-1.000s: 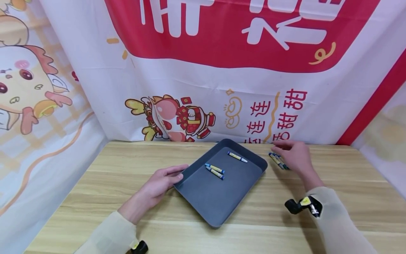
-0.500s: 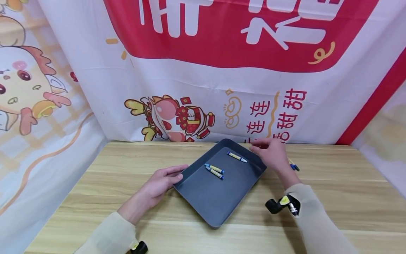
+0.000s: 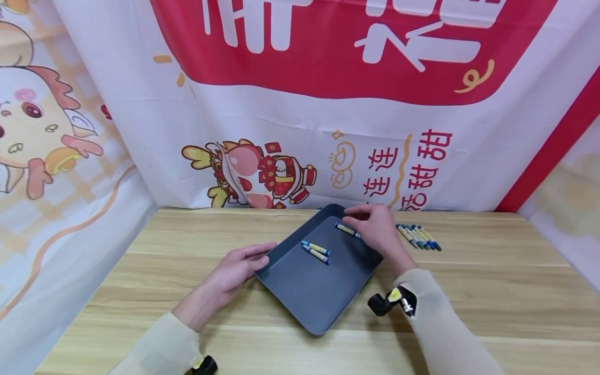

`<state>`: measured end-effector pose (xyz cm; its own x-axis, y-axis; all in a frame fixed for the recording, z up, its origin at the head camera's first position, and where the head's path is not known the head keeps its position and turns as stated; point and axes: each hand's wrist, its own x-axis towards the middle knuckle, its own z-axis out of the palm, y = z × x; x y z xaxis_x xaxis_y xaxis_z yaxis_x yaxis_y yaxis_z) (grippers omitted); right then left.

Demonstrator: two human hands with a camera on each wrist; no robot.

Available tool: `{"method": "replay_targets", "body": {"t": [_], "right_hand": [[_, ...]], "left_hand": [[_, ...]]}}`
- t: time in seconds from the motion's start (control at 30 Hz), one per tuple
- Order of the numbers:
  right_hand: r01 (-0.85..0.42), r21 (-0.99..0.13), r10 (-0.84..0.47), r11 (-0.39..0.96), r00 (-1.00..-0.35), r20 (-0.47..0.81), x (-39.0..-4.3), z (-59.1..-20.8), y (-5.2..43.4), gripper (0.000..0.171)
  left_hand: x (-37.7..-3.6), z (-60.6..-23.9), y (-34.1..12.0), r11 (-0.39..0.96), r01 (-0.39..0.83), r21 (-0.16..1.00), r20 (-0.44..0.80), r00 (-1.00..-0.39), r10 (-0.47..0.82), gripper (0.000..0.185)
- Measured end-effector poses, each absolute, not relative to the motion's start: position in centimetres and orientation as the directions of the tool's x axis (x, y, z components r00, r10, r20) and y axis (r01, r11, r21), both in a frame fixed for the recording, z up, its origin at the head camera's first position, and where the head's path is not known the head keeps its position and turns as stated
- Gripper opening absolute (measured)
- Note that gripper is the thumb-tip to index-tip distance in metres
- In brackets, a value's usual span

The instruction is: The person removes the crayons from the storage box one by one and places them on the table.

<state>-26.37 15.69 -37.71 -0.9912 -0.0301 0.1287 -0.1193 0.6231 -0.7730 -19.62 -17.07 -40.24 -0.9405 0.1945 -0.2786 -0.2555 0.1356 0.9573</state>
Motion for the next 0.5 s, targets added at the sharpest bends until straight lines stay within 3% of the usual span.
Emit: {"method": "replay_targets", "body": {"t": [0.5], "right_hand": [[-0.122,-0.773,-0.090,0.623,-0.992,0.083,-26.5,-38.1,12.8,0.026]], "left_hand": [[-19.6,-40.2,-17.1,0.143,-0.244,0.959,-0.270,-0.939,0.211,0.044]]}}
